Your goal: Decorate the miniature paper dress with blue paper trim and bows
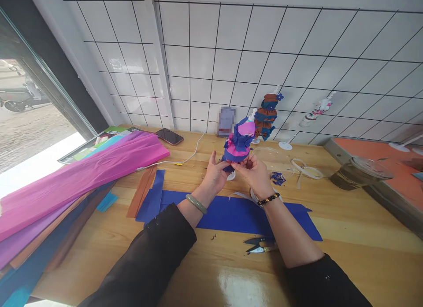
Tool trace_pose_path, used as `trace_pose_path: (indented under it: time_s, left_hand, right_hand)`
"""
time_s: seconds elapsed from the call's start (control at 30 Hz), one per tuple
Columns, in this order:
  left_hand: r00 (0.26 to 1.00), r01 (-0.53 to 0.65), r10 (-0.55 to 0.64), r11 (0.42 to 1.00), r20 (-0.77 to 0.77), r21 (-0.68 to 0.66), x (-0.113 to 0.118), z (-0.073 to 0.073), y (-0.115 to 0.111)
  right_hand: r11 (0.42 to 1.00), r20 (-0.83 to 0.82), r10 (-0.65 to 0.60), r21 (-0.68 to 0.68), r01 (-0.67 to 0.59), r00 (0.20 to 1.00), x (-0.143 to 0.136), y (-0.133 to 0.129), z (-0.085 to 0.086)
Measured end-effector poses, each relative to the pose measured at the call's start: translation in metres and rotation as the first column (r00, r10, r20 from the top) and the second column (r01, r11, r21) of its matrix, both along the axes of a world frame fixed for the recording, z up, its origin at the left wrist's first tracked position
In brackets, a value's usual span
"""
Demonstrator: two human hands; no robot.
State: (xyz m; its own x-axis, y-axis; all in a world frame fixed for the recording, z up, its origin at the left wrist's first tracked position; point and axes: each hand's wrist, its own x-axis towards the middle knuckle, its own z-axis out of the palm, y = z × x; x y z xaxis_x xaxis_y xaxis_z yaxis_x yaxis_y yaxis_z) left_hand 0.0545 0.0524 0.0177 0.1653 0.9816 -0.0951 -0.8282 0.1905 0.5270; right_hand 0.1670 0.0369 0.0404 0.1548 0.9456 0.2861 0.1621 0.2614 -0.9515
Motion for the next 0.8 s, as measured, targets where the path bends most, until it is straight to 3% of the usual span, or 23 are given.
trace_pose_path:
  time_s: [0.3, 0.63, 0.8]
  left_hand:
    - [1.000, -0.009, 0.009, 1.000, -0.013, -0.010, -0.0014, 0.0013, -0.0005]
    - [1.000, 0.002, -0.002, 1.000, -0.017, 0.018, -0.0013, -0.0005, -0.0004]
    - [1.000, 0.018, -0.017, 0.998, -0.019, 0.056, -0.0024, 0.0015, -0.0037]
  right_hand:
    - [1.000, 0.094, 0.002, -0.008, -0.001, 0.996, 0.0032, -0.0019, 0.0044]
    - [0.994, -0.015, 0.097, -0.044, -0.097, 0.995, 0.0041, -0.0020, 0.0019]
    - [0.999, 0.021, 0.022, -0.042, -0.021, 1.000, 0.0011, -0.0005, 0.0031]
